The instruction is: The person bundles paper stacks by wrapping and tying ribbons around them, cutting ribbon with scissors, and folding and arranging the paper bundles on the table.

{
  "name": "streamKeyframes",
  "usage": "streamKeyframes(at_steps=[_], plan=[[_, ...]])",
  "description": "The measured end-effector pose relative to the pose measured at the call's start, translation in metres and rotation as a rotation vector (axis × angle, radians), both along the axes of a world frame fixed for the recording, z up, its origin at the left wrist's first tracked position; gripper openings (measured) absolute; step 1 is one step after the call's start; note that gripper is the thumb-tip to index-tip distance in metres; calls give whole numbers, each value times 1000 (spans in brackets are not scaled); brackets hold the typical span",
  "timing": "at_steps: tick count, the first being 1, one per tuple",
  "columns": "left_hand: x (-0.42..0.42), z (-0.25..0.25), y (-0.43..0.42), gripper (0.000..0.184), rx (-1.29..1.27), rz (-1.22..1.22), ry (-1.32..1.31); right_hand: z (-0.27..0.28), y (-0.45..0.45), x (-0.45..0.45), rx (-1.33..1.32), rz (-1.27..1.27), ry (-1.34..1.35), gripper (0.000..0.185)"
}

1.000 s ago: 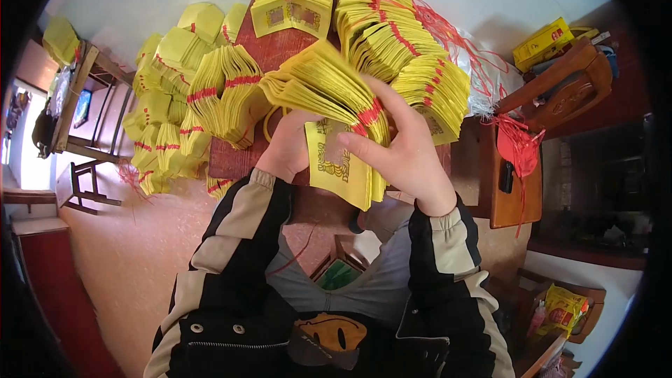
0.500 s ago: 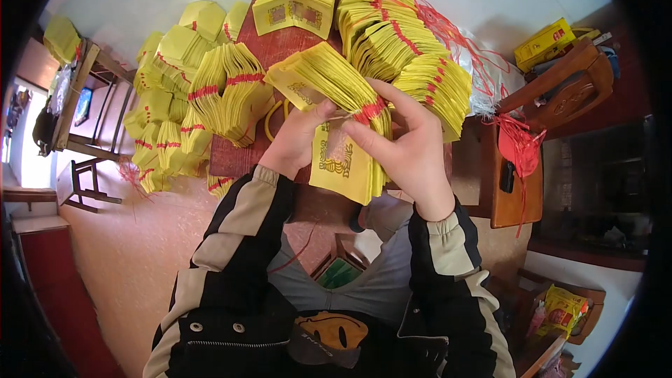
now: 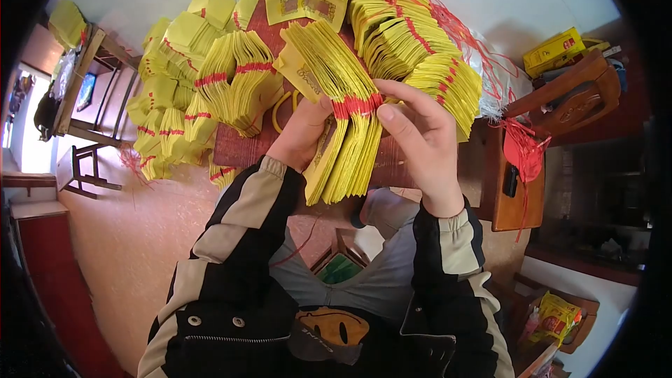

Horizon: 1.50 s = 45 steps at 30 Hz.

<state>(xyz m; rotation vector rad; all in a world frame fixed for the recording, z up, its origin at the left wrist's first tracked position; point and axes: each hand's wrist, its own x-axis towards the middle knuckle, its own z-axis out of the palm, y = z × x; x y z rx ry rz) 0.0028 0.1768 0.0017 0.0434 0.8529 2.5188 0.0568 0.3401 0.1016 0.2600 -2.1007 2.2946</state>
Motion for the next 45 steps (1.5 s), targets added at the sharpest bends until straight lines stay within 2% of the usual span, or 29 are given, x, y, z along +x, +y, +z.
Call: streamKeyframes(at_steps=[2, 4, 5, 6, 7, 8, 9, 12, 14, 15, 18, 20, 22, 24, 26, 27, 28, 29, 30, 32, 34, 37, 40, 45], plan=[[-4, 0, -5, 35, -4, -28, 17, 4, -1, -1, -17, -8, 5, 35], [-6, 9, -11, 35, -9, -67, 30, 9, 5, -4, -2, -39, -125, 35], [-6, 18, -15, 35, 2, -53, -30, 16, 21, -8, 185, -77, -129, 34], [-5, 23, -19, 36, 14, -42, -94, 10, 44, -16, 389, -238, -42, 28], [-14, 1, -27, 43, 274, -151, -162, 9, 70, -20, 388, -327, -83, 23], [-13, 3, -28, 42, 275, -160, -159, 15, 92, -20, 442, -409, -107, 21], [-12, 5, -30, 41, 275, -170, -157, 9, 117, -21, 606, -447, -13, 19], [-7, 8, -28, 38, 271, -262, -67, -16, 147, -20, 946, -496, 0, 18], [-3, 2, -24, 34, 112, -94, 24, -42, 150, -23, 1059, -498, 71, 18], [-2, 1, -24, 33, 119, -104, 47, -46, 145, -23, 1118, -538, 37, 18], [-1, -7, -23, 37, 93, -88, 82, -61, 151, -29, 1202, -500, -8, 22], [-5, -22, -23, 43, 48, -52, 116, -57, 149, -28, 1148, -491, -14, 21], [-7, -24, -21, 49, -12, -28, 64, -59, 149, -31, 1205, -504, 21, 20], [-7, -24, -22, 54, -64, -27, 45, -59, 148, -31, 1200, -510, 36, 17], [-8, -24, -21, 55, -4, -86, -1, -57, 141, -31, 1191, -517, 53, 14], [-9, -25, -17, 55, 18, -62, 18, -53, 135, -32, 1080, -553, 92, 14], [-4, -16, -5, 38, -139, 55, 34, -41, 122, -30, 969, -586, 131, 13], [-5, -15, -4, 37, -117, 31, 22, -28, 107, -25, 725, -545, -9, 11], [-5, -15, -4, 36, -94, 7, 9, -22, 94, -21, 720, -536, -3, 11], [-6, -15, -3, 32, -118, 38, 48, -15, 71, -11, 203, -265, 21, 11], [-6, -11, -2, 30, -86, -42, 11, 0, 37, 3, 65, -179, -2, 14], [-2, -8, 3, 30, -25, -18, 3, -1, 18, 9, -107, -29, -52, 23], [-4, -12, 2, 31, -5, -11, 10, -12, 16, 5, -29, -12, 62, 25], [-6, -19, -3, 31, -3, -25, 29, -13, 16, 4, -52, 15, 55, 26]])
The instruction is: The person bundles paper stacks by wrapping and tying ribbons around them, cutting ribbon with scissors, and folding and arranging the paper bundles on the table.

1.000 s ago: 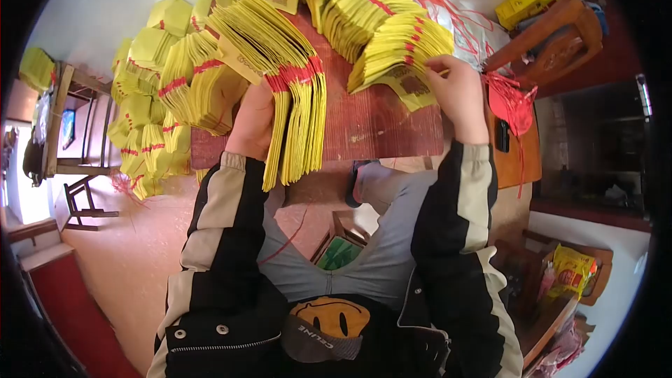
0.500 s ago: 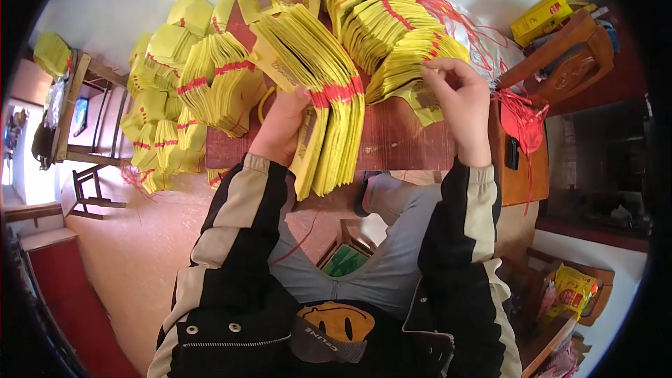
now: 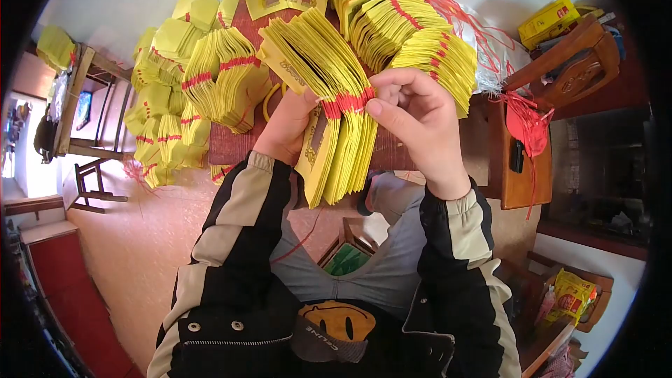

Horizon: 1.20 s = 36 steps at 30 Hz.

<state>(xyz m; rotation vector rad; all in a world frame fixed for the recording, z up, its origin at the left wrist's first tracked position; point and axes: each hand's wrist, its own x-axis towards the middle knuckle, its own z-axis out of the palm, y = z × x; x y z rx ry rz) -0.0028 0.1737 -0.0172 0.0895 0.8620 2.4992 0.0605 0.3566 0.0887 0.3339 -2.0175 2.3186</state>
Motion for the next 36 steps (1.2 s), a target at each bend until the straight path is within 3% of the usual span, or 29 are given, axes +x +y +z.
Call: streamKeyframes(at_steps=[21, 23, 25, 36], plan=[[5, 26, -2, 38, -22, -90, -148, 7, 3, -2, -52, 59, -35, 27], [5, 22, -5, 42, 113, -116, -190, 7, 4, -2, -74, 73, -43, 27], [7, 21, -3, 42, 29, -94, -160, 5, 5, -3, -93, 78, -56, 27], [1, 2, -10, 50, 197, -132, 46, 2, 7, -1, -154, 102, -61, 24]])
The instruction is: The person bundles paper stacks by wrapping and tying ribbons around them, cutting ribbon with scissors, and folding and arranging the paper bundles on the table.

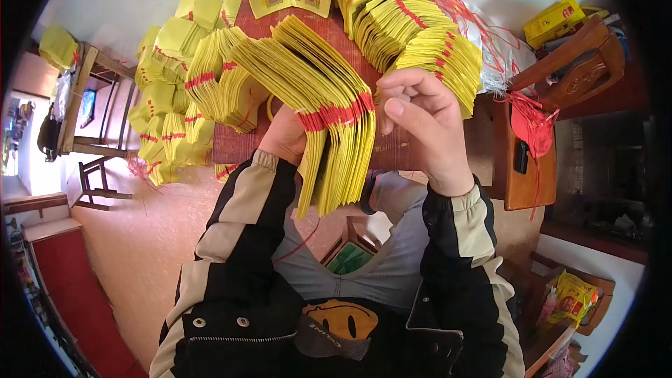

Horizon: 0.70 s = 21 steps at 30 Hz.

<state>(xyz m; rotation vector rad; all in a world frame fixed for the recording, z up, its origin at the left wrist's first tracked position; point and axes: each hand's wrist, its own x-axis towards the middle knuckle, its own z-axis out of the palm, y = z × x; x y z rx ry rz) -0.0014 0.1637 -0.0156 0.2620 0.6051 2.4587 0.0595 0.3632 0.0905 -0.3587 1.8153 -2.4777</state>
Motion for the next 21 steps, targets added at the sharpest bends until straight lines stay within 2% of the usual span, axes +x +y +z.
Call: streamKeyframes(at_steps=[1, 3, 4, 6, 9, 10, 13, 19, 21], plan=[[0, -2, -1, 51, 73, 6, -23, -1, 1, 0, -11, 0, 15, 24], [-2, -1, -1, 51, 71, 19, -23, -1, 1, 0, -21, 2, 29, 23], [-2, 1, -1, 51, -33, 12, 19, 1, -1, 2, -12, -17, 10, 24], [3, 5, 3, 50, 12, 31, -69, 1, -4, 2, -3, -37, -8, 25], [4, 8, 3, 49, -6, 19, -46, -4, -10, 2, 45, -53, 71, 29], [6, 12, 4, 46, -118, 61, -78, -5, -11, 2, 49, -44, 90, 32], [5, 20, 8, 43, -226, 51, -128, -9, -13, 1, 64, -34, 116, 38], [-1, 6, 13, 41, -279, 38, -43, -8, -17, 1, 54, -43, 104, 43], [4, 6, 12, 38, -130, 55, -167, -8, -17, 1, 49, -48, 95, 43]])
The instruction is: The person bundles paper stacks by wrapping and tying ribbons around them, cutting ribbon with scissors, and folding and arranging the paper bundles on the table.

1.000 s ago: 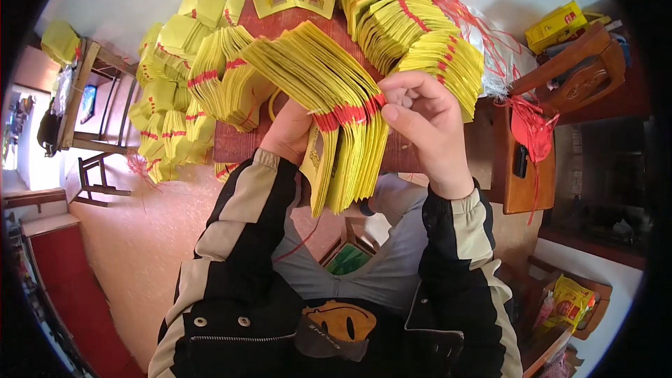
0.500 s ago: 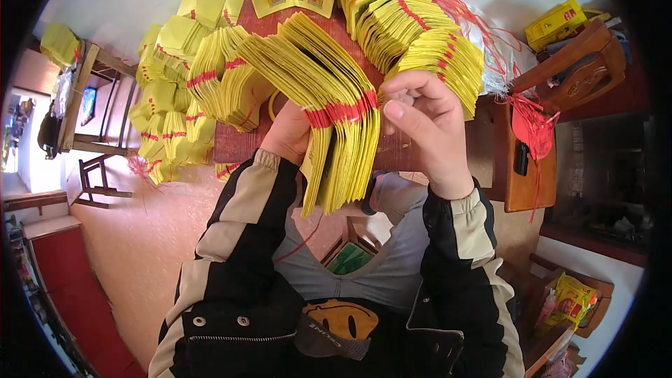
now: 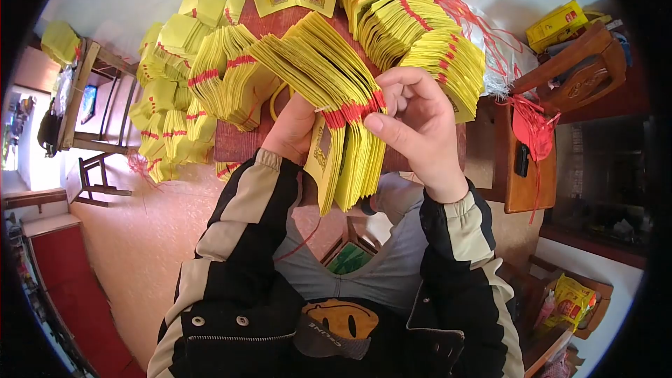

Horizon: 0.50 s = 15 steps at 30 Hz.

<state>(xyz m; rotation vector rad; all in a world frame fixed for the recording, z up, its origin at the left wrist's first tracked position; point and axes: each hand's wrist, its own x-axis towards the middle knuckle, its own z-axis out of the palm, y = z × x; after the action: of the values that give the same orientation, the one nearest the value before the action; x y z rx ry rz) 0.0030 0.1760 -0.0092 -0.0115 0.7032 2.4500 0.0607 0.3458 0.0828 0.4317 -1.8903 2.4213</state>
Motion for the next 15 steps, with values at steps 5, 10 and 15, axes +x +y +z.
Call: streamKeyframes(at_steps=[5, 10, 15], plan=[[2, 10, -4, 34, 68, 7, -33, -2, 2, 1, 115, -19, 59, 47], [3, 18, -3, 33, 17, 16, 54, -2, 1, 2, 128, -36, 45, 49], [1, 16, -2, 38, -40, 33, 99, -2, -1, 1, 154, -80, 61, 52]])
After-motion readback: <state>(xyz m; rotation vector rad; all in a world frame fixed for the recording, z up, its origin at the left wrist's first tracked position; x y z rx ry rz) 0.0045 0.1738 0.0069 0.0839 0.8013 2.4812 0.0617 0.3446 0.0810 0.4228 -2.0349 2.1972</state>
